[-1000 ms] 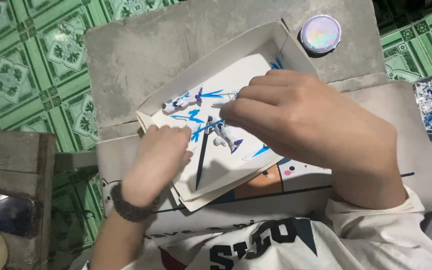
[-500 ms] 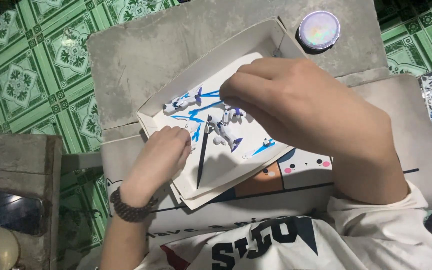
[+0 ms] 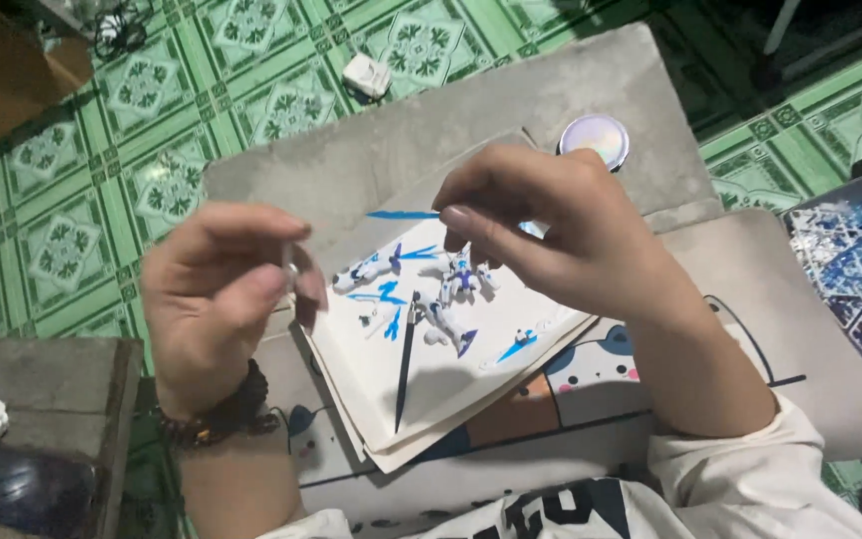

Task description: The person assembles a white and blue model kit by hand, snapping together small plastic parts including blue wing-like pieces and white body components. They handle multiple small parts, aligning and connecting them on a white surface placed on their lap.

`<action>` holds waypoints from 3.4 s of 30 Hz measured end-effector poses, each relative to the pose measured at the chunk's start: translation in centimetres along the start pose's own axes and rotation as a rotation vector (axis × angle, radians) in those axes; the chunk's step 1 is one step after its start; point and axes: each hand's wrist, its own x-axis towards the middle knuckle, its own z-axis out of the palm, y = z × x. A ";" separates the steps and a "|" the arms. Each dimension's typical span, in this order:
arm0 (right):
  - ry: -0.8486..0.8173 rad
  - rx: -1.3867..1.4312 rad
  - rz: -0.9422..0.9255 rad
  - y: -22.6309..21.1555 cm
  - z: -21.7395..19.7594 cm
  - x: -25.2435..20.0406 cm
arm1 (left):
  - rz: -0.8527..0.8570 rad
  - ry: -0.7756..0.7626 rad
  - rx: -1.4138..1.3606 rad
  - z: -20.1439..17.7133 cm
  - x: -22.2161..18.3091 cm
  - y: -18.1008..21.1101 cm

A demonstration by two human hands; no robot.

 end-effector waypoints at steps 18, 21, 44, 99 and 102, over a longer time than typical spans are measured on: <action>0.026 0.139 0.016 0.0 0.0 0.6 | -0.179 0.416 0.165 5.9 1.7 0.7; 0.024 0.177 0.060 0.2 0.3 0.5 | -0.259 0.460 0.143 5.6 1.5 0.2; 0.073 0.464 0.207 0.6 1.1 0.1 | -0.246 0.371 0.283 6.1 1.5 0.5; 0.135 -0.481 -0.478 1.5 1.4 0.4 | 0.162 0.291 0.772 5.9 0.6 -0.4; 0.140 -0.483 -0.503 1.5 1.4 0.3 | 0.204 0.262 0.797 5.7 0.5 -0.5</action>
